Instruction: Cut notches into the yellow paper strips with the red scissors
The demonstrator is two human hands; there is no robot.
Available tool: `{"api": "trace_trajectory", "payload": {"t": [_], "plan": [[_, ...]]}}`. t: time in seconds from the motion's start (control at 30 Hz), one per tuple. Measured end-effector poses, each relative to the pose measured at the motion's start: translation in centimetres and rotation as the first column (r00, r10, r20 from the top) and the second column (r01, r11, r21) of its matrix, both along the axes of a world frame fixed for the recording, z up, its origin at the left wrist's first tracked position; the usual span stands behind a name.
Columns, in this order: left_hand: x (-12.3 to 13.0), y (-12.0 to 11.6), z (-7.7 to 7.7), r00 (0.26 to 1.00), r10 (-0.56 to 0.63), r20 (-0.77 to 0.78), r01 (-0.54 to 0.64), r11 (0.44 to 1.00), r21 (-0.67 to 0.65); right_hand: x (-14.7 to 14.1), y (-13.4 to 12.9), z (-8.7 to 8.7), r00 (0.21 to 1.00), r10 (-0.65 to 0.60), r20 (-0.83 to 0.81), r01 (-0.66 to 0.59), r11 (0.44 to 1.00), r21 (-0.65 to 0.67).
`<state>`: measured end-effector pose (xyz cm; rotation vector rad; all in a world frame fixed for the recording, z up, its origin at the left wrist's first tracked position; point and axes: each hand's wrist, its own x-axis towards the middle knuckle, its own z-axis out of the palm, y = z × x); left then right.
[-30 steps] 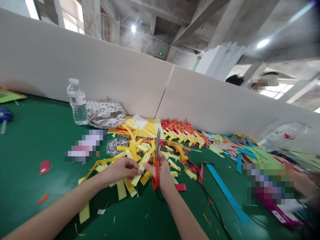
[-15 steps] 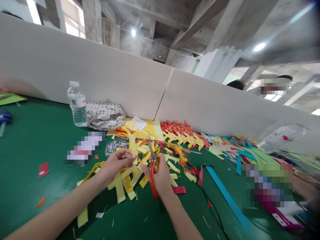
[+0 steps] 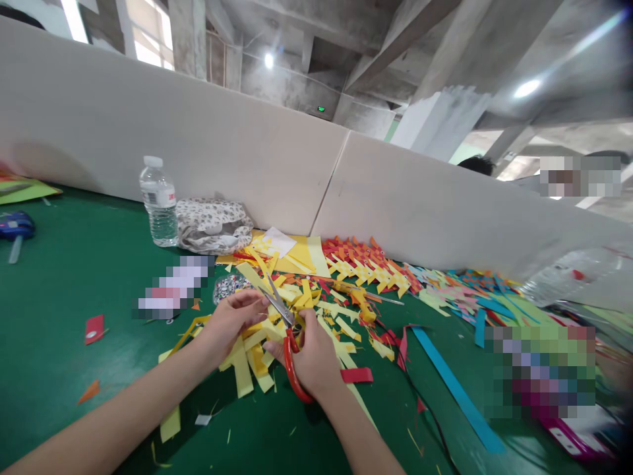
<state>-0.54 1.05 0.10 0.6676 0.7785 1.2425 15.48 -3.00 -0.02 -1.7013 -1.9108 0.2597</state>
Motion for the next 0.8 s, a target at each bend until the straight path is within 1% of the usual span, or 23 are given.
{"api": "trace_trajectory", "payload": {"t": [0.13, 0.27, 0.57, 0.8], "plan": [[0.09, -0.20, 0.24, 1.000, -0.007, -0.012, 0.007, 1.000, -0.009, 0.04, 0.03, 0.02, 0.999, 0.015, -0.036, -0.015, 1.000, -0.012], [0.19, -0.19, 0.08, 1.000, -0.004, 0.015, 0.004, 1.000, -0.022, -0.01, 0.07, -0.06, 0.997, 0.039, -0.068, -0.039, 0.999, -0.003], [0.28, -0.04, -0.33, 0.998, -0.029, 0.054, 0.032, 0.998, -0.062, 0.10, 0.14, -0.42, 0.994, 0.065, -0.087, -0.066, 0.998, -0.005], [0.32, -0.16, -0.33, 0.996, -0.053, 0.075, 0.057, 0.997, -0.049, 0.06, 0.21, -0.36, 0.993, 0.067, -0.101, -0.064, 0.998, 0.027]]}}
